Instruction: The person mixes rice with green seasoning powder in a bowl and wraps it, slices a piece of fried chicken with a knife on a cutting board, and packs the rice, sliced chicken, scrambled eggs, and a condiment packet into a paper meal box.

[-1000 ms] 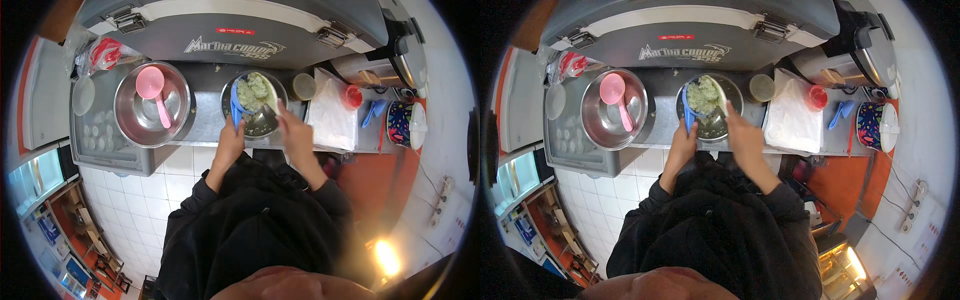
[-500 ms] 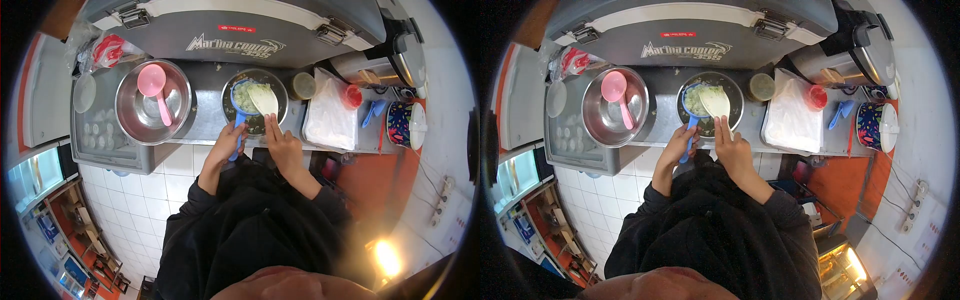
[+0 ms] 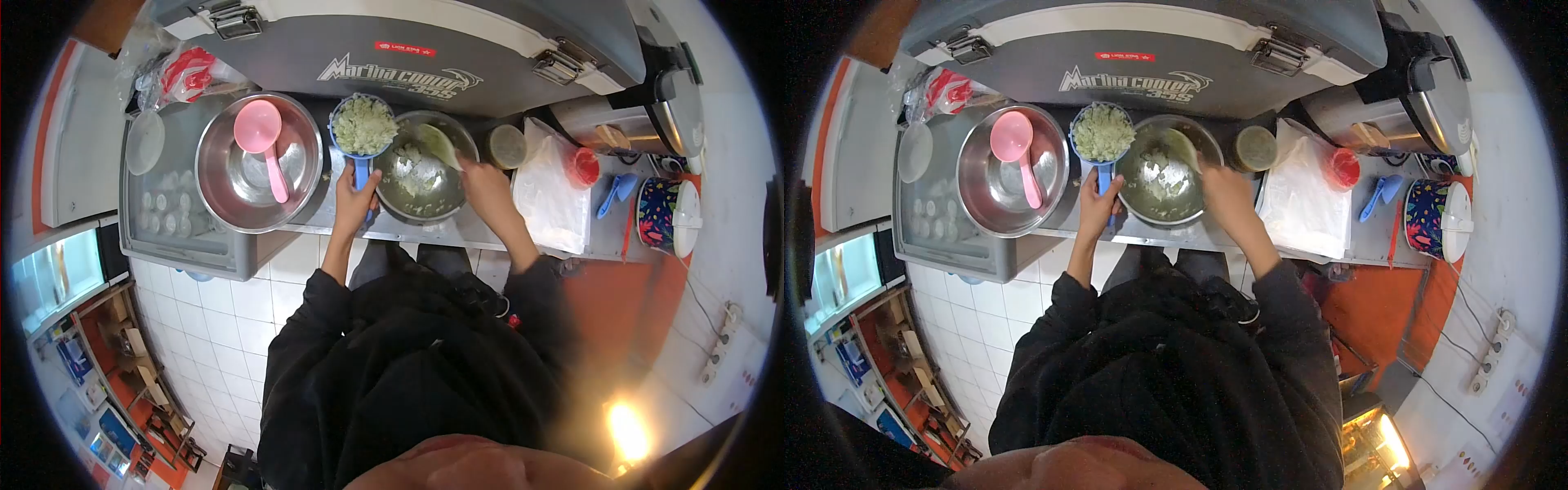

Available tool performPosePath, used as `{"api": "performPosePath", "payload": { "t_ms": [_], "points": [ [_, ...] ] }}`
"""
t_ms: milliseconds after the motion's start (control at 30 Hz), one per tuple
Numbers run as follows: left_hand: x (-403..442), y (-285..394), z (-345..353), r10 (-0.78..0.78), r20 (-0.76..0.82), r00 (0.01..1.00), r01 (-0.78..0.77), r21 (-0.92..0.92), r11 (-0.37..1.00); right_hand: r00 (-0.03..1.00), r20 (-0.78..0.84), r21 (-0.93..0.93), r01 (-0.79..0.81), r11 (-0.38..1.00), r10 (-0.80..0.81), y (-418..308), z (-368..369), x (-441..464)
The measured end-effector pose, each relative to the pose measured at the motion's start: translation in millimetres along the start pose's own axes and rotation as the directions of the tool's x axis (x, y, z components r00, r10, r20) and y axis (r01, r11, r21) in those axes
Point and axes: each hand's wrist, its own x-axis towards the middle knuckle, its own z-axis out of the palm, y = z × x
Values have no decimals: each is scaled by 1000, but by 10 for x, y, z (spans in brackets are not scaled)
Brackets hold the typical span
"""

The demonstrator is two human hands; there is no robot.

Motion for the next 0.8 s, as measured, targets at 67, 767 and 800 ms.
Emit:
{"api": "performPosePath", "payload": {
  "t_ms": [67,767,800],
  "points": [
    [44,8,69,41,16,999,-40,-72,997,985,90,-79,154,985,-147,-76,103,98],
    [93,149,-16,107,223,969,-123,58,991,915,290,-408,384,829,-281,216,-716,336],
    [80,160,-10,90,232,969,-106,55,993,905,328,-322,378,868,-273,380,-655,394]
  ]
}}
